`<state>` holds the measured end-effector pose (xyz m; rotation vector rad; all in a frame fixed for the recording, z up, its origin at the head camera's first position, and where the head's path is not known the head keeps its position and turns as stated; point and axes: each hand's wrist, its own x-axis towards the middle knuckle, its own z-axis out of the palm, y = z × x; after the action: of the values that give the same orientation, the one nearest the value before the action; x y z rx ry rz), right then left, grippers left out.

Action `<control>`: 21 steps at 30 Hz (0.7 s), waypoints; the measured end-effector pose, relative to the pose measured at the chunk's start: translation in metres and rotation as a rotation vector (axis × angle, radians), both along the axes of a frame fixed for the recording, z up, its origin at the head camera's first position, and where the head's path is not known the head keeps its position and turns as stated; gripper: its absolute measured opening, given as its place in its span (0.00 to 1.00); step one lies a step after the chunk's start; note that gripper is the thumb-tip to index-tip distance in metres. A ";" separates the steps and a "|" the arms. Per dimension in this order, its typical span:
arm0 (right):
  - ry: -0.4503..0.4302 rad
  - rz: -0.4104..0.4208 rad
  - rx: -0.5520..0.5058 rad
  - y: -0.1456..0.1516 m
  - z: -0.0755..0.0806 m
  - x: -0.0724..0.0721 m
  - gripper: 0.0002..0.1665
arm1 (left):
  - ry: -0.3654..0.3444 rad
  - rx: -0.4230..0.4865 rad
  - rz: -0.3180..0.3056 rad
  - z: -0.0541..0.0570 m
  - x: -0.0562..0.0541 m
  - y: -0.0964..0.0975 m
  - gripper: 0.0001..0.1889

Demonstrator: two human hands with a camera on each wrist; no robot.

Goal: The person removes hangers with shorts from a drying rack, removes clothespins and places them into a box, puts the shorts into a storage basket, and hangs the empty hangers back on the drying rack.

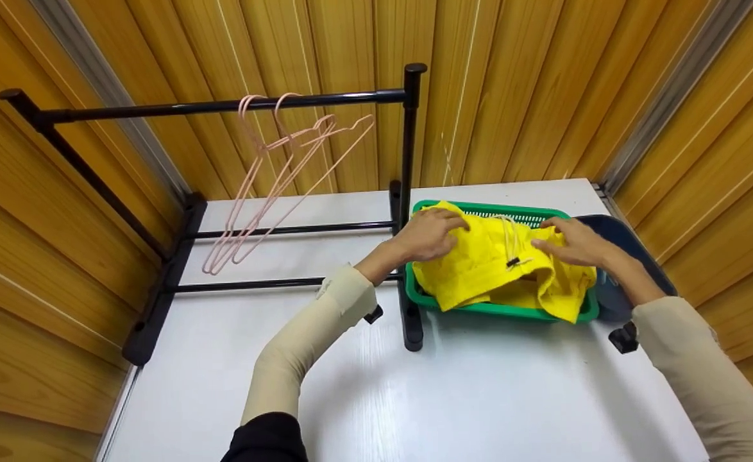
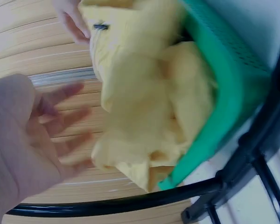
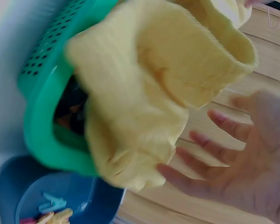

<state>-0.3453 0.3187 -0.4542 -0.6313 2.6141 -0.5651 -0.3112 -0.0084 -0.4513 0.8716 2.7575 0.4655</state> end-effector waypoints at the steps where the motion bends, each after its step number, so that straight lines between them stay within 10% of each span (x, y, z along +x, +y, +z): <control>1: -0.039 -0.014 0.014 -0.003 -0.001 0.000 0.41 | -0.026 -0.050 0.018 0.000 0.001 0.001 0.30; 6: -0.258 0.001 0.171 -0.017 -0.005 -0.004 0.61 | -0.158 -0.295 -0.014 -0.011 -0.001 0.010 0.63; 16: -0.459 -0.045 0.415 -0.050 -0.035 -0.008 0.71 | -0.331 -0.422 0.073 -0.019 -0.010 0.039 0.67; 21: -0.471 -0.065 0.504 -0.065 -0.047 0.001 0.72 | -0.242 -0.462 0.092 -0.028 0.009 0.047 0.64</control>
<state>-0.3445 0.2542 -0.5013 -0.2162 2.2007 -0.0432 -0.3022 0.0387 -0.4791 0.5374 2.5285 -0.0567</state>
